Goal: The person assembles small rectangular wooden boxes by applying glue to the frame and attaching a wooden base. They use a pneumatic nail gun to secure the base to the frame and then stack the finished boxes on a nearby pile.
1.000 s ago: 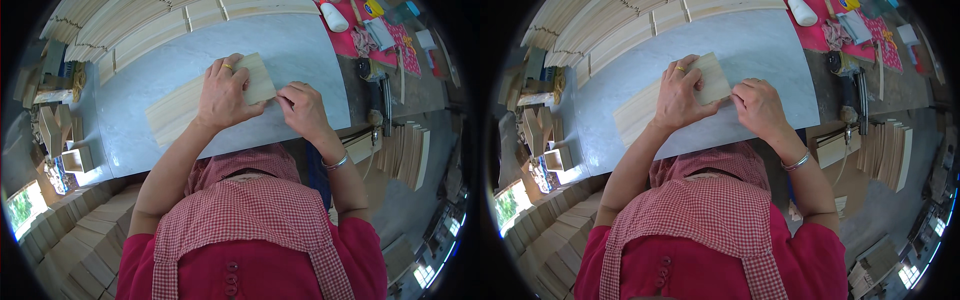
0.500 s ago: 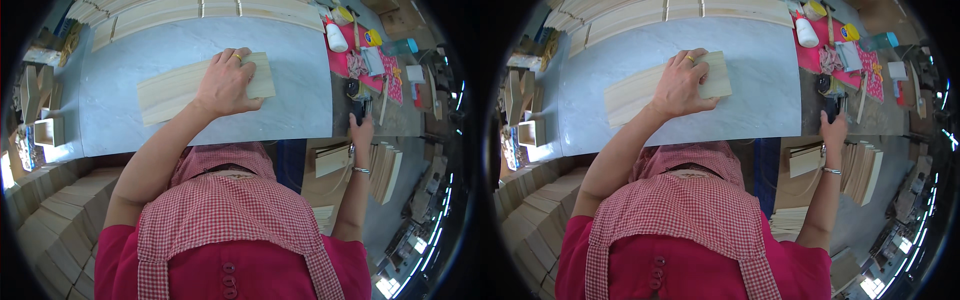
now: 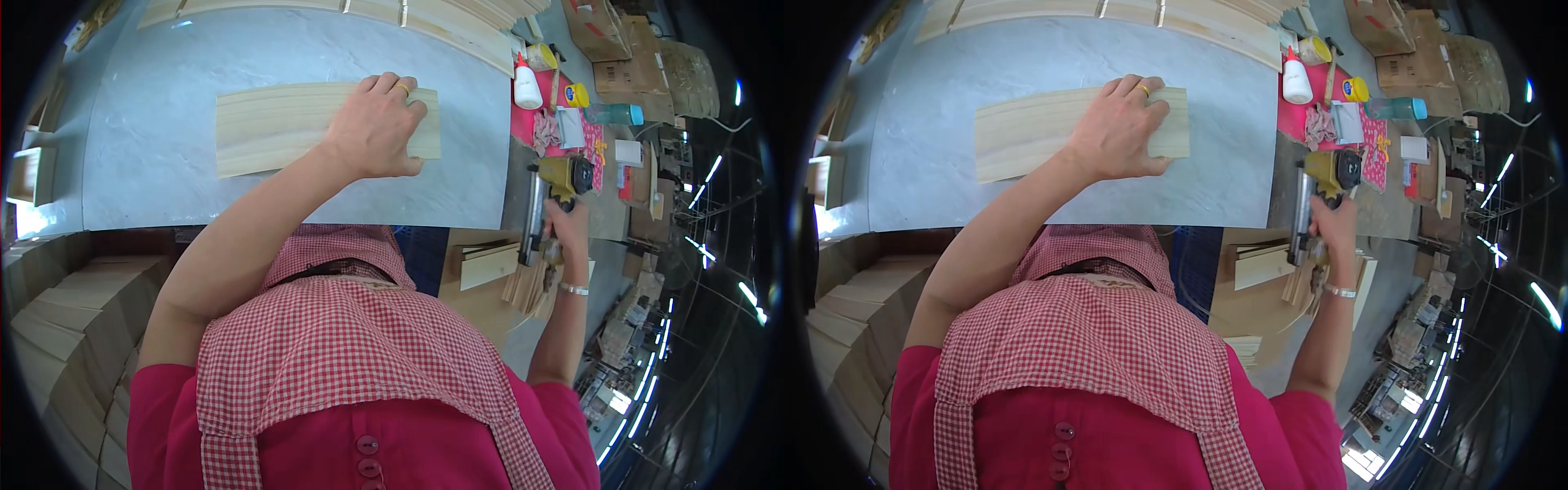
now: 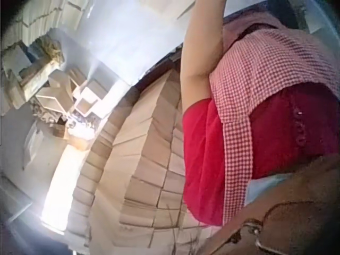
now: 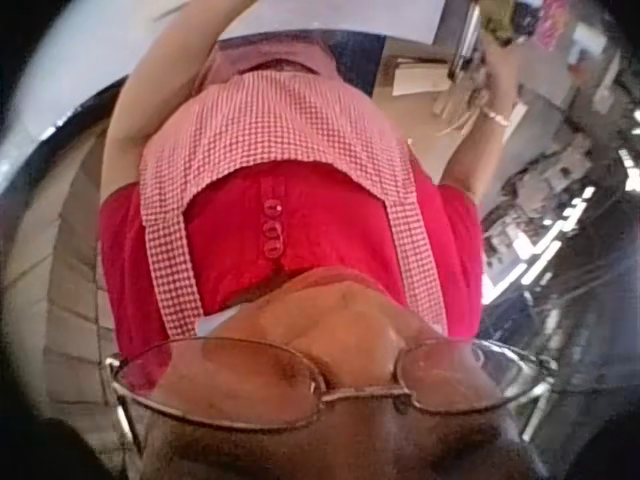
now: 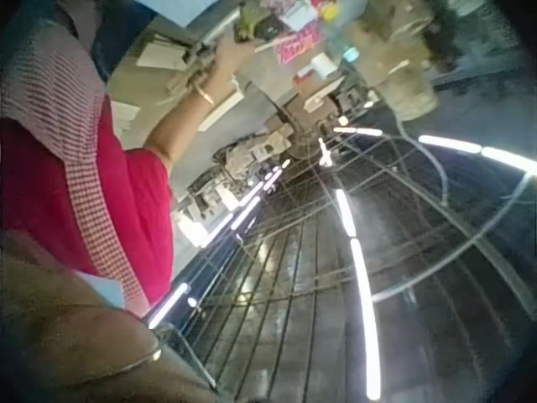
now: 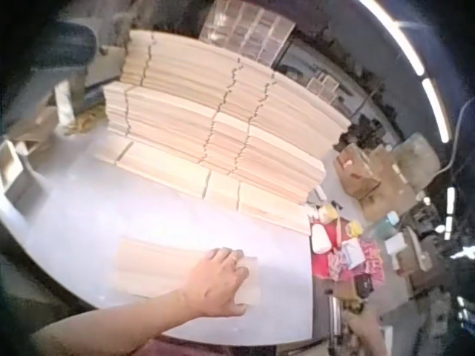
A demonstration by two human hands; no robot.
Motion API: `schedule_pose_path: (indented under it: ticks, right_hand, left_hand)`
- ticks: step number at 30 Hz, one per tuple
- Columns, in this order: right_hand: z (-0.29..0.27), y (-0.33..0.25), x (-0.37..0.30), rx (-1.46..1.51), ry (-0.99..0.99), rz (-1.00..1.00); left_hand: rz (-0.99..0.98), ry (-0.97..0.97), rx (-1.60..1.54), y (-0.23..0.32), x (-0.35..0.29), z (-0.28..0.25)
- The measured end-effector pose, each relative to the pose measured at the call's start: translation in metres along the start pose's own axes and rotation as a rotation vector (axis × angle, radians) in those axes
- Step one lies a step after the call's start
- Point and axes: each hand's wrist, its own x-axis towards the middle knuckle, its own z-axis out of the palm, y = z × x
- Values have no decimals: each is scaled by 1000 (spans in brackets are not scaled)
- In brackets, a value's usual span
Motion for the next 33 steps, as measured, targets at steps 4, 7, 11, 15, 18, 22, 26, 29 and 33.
schedule_pose_path:
  ticks: [4,7,11,15,18,22,26,29,33]
  right_hand:
    - [25,-82,-81,101,-34,-113]
    - [39,-124,-114,163,-127,-89]
    - [47,-140,-122,196,-196,-62]
    - [52,-147,-123,203,-188,-93]
    - [55,-151,-123,201,-183,-80]
    - [60,-158,-127,183,-184,-24]
    - [64,-162,-132,216,-156,-87]
    - [65,-165,-128,254,-113,-148]
    - [65,-177,-110,181,-113,-131]
  left_hand:
    - [-6,-31,0,2,0,-2]
    - [-11,-32,-5,1,0,-1]
    - [-20,-62,-13,1,0,-2]
    - [-26,-85,-26,2,1,-6]
    - [-26,-84,-19,2,1,-5]
    - [-30,-101,-18,1,1,-7]
    - [-30,-115,-27,2,2,-9]
    - [-30,-133,-35,1,3,-10]
    - [-28,-101,-31,0,1,-8]
